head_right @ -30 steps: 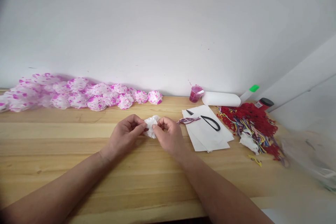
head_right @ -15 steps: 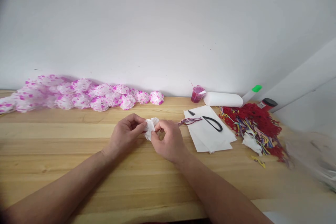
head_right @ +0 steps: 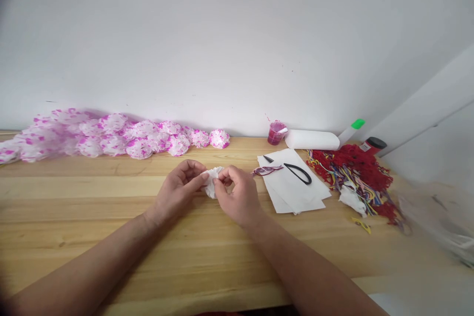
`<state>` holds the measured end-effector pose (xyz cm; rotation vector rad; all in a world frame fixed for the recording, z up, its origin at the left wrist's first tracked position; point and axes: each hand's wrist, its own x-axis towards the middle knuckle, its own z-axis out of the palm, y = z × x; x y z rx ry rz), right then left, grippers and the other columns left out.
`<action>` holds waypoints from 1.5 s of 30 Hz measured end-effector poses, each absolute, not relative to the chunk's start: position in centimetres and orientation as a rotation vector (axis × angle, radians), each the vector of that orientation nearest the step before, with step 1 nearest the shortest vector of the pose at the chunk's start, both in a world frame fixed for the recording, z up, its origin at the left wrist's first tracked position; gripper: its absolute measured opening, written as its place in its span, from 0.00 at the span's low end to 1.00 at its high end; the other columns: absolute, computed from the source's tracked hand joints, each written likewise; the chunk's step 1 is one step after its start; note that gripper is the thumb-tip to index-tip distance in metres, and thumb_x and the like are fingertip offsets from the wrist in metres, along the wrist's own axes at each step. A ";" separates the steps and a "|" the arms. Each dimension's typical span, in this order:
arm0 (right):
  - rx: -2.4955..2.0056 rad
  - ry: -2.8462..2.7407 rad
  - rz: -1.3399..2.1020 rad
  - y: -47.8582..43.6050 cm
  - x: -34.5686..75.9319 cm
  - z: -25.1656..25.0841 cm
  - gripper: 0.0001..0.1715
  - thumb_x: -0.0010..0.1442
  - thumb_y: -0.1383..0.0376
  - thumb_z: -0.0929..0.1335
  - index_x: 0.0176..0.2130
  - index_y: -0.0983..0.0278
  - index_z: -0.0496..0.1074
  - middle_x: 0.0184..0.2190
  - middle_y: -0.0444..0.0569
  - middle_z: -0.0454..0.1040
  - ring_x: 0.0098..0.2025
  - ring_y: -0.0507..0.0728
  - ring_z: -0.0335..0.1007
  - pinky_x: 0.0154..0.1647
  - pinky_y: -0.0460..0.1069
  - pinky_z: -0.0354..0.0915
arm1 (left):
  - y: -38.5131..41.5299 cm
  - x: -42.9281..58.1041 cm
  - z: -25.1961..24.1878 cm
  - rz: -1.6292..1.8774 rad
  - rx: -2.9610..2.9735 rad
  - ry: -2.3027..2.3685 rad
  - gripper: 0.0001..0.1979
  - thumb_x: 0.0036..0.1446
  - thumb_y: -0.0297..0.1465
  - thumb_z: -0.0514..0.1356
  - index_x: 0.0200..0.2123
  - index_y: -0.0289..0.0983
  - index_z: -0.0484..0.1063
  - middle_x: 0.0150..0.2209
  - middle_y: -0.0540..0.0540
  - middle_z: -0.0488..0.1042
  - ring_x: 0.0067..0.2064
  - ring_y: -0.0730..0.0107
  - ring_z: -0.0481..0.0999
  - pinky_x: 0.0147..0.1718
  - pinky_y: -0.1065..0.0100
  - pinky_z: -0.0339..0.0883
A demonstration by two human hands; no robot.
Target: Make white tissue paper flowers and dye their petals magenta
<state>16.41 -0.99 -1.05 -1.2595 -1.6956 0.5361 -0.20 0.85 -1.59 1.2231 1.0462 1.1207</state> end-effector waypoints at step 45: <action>-1.290 -1.741 0.607 -1.4 16.3 -0.3 0.06 0.60 0.64 0.68 0.32 0.60 0.66 0.26 0.43 0.73 0.27 0.52 0.70 0.30 0.47 0.64 | 0.6 0.1 -2.2 1.108 1.408 1.138 0.10 0.57 0.38 0.63 0.32 0.38 0.69 0.29 0.50 0.74 0.29 0.73 0.71 0.28 0.73 0.64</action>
